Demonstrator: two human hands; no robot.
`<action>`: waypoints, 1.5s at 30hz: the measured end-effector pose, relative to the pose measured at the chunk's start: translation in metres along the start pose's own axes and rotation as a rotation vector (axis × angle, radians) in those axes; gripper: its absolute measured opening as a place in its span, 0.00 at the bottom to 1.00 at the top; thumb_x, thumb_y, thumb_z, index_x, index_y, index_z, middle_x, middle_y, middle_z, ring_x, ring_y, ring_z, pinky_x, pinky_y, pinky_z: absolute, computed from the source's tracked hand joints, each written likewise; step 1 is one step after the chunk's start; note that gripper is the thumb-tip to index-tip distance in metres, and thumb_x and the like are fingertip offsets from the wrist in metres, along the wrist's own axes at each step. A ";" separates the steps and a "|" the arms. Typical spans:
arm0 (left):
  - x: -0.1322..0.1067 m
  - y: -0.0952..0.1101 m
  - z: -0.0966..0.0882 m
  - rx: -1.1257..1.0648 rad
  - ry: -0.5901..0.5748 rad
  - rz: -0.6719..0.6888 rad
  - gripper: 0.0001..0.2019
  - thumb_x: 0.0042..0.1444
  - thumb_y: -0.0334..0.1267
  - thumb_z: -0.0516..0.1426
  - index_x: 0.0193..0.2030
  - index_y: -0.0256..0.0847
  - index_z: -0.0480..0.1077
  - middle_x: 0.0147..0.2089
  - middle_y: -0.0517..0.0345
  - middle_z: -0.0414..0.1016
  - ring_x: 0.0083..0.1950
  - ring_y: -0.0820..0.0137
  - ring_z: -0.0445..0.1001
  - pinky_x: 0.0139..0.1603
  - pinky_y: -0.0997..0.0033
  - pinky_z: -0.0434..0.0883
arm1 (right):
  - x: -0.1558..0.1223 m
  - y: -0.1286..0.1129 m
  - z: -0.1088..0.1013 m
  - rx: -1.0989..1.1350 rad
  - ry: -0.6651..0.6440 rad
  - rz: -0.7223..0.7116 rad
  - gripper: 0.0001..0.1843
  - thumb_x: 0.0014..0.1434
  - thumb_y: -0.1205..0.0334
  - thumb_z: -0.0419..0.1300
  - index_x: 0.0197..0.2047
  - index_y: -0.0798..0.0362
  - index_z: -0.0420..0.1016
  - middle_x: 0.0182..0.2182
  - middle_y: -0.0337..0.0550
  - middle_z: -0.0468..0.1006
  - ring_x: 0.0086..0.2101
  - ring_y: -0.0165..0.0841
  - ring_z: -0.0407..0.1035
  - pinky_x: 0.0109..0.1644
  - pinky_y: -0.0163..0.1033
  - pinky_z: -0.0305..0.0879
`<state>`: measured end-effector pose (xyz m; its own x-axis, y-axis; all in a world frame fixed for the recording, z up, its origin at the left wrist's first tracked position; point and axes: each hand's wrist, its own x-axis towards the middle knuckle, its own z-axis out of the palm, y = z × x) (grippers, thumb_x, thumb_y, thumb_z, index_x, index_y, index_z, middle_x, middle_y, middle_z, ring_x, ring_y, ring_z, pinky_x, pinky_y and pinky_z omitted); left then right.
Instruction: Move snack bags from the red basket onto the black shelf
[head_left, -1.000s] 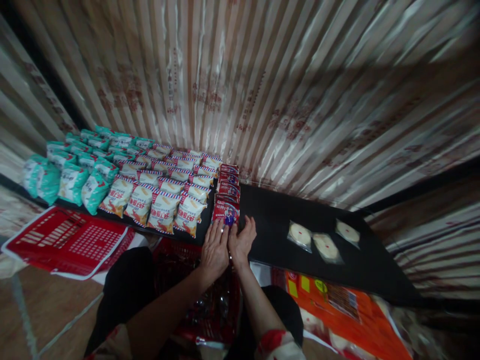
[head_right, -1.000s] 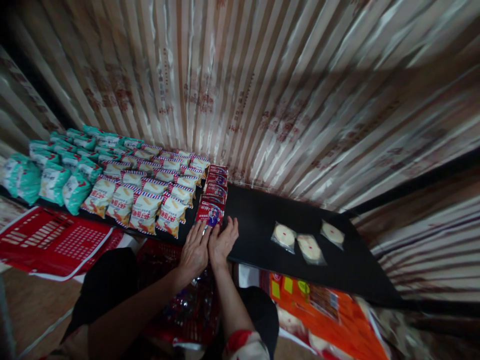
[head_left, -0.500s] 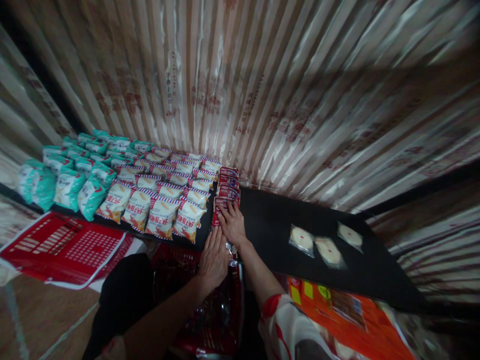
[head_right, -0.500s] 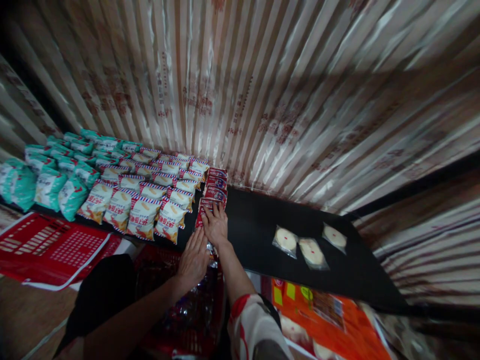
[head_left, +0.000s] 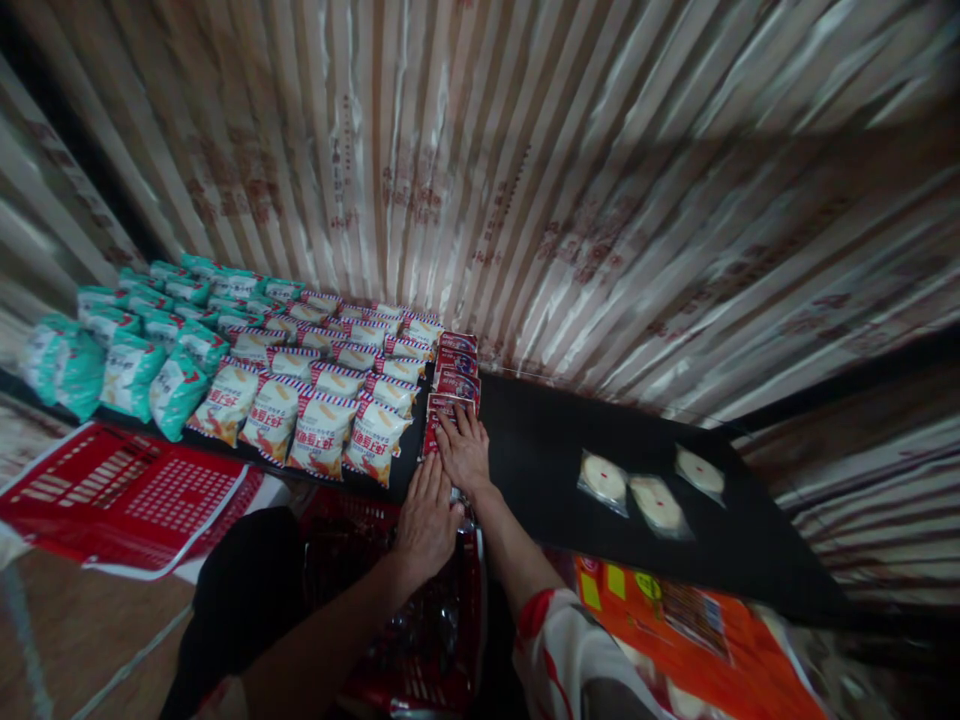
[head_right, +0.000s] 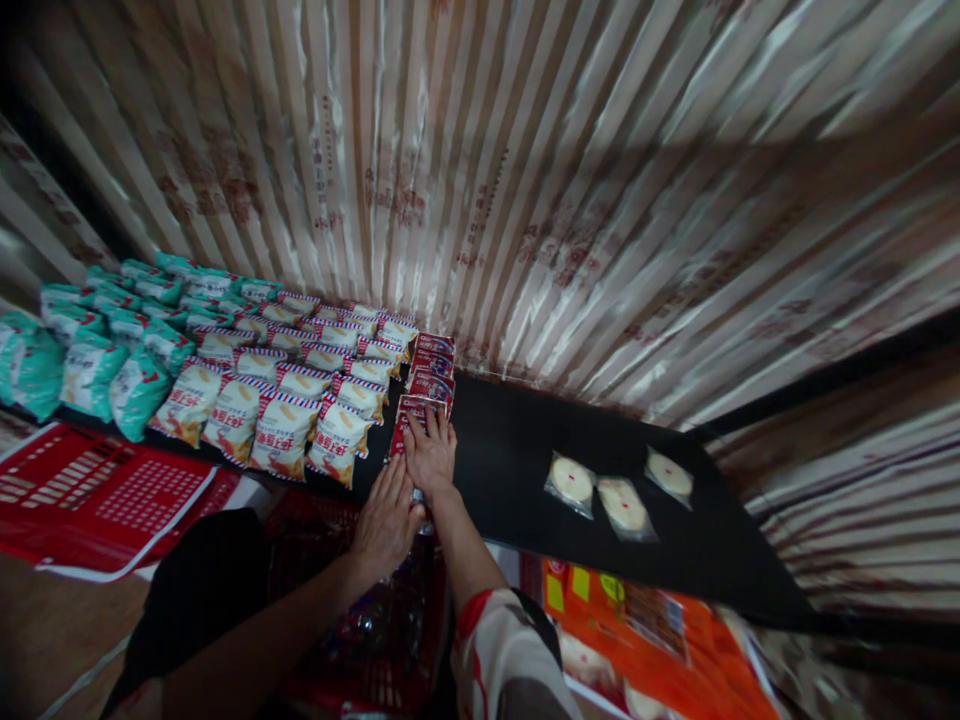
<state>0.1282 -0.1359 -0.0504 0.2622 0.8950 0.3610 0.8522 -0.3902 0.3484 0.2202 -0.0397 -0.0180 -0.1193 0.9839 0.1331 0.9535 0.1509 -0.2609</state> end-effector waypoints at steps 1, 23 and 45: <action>0.000 0.000 0.000 -0.006 -0.002 -0.001 0.26 0.58 0.36 0.47 0.62 0.26 0.52 0.65 0.35 0.55 0.68 0.56 0.49 0.64 0.49 0.58 | 0.000 0.000 0.001 0.007 0.009 0.004 0.22 0.65 0.53 0.43 0.60 0.41 0.63 0.65 0.42 0.55 0.65 0.40 0.41 0.64 0.52 0.43; -0.001 0.003 -0.004 0.014 0.049 0.007 0.27 0.58 0.37 0.48 0.62 0.26 0.52 0.65 0.35 0.56 0.68 0.56 0.50 0.63 0.50 0.58 | -0.001 -0.004 0.003 0.027 0.081 -0.011 0.20 0.64 0.54 0.46 0.57 0.42 0.67 0.63 0.44 0.59 0.64 0.43 0.43 0.64 0.57 0.40; -0.019 -0.006 -0.007 0.032 0.131 -0.002 0.26 0.61 0.35 0.46 0.66 0.33 0.50 0.69 0.39 0.45 0.70 0.57 0.40 0.64 0.49 0.57 | -0.106 0.009 0.009 0.485 0.401 0.348 0.33 0.62 0.47 0.38 0.57 0.63 0.65 0.60 0.61 0.60 0.61 0.42 0.50 0.62 0.51 0.50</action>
<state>0.1148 -0.1521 -0.0533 0.2010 0.8591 0.4708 0.8673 -0.3795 0.3222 0.2392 -0.1419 -0.0437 0.3686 0.8859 0.2816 0.6764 -0.0478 -0.7350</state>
